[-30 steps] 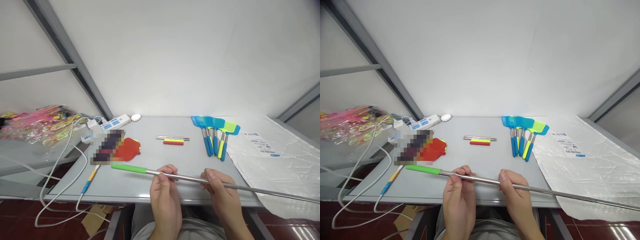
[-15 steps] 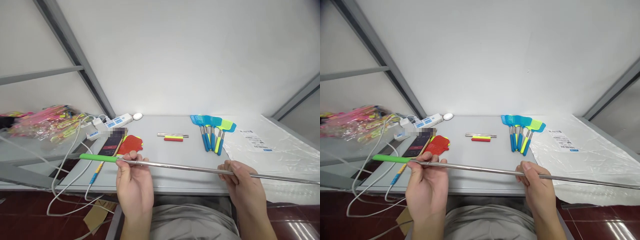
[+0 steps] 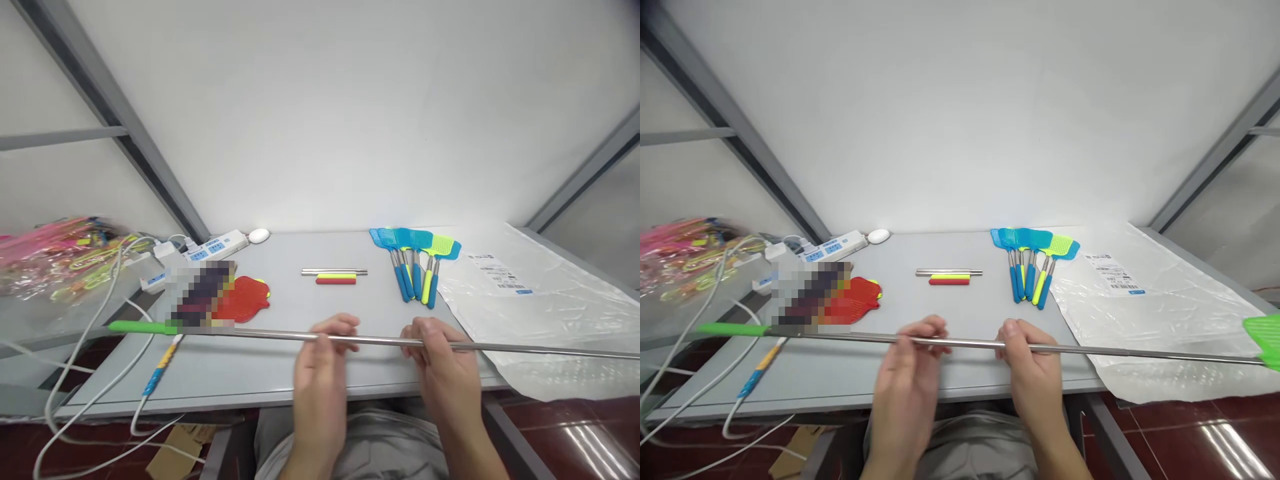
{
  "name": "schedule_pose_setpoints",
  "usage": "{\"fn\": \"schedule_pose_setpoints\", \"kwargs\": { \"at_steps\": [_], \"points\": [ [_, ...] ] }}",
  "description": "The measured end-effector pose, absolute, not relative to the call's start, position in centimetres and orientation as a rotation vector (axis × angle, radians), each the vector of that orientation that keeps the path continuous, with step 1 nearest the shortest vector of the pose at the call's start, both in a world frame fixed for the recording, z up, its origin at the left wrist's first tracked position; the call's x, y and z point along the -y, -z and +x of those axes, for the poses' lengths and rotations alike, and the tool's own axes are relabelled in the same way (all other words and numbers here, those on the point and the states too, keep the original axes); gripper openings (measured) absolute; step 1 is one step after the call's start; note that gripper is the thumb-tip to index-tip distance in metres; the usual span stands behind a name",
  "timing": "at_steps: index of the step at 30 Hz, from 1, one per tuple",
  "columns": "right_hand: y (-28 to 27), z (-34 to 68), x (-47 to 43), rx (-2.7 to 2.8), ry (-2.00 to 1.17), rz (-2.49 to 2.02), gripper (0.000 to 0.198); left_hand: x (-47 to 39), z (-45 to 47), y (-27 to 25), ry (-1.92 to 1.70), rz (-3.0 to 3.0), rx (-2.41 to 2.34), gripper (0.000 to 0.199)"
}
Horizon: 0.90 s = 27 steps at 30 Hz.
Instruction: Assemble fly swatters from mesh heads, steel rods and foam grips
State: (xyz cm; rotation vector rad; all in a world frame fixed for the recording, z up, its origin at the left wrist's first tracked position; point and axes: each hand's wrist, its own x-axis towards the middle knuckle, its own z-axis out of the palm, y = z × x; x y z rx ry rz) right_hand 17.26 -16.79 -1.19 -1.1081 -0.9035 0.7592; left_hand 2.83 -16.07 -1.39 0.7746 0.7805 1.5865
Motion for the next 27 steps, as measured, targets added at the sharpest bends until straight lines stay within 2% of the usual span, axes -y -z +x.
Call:
{"fn": "schedule_pose_setpoints", "kwargs": {
  "at_steps": [3,9,13,21,27],
  "points": [
    [2.1,16.3,16.6,0.953,-0.877,-1.115,0.046,16.8,4.7,2.5,-1.463,0.856,-0.751,0.03],
    [3.0,16.0,16.8,1.085,-0.965,-1.013,0.046,16.6,4.4,2.3,-1.761,0.729,-0.771,0.024],
    [2.9,16.4,17.0,1.048,-0.996,-0.994,0.045,16.3,3.2,1.2,-1.838,0.654,-0.771,0.023],
    [2.1,19.8,17.9,0.891,-0.973,-0.958,0.047,14.9,-0.3,-0.8,-1.983,0.572,-0.752,0.02],
    [0.9,22.6,18.2,0.766,-0.815,-0.872,0.05,13.6,-2.8,-2.2,-2.074,0.485,-0.702,0.014]
  ]
}}
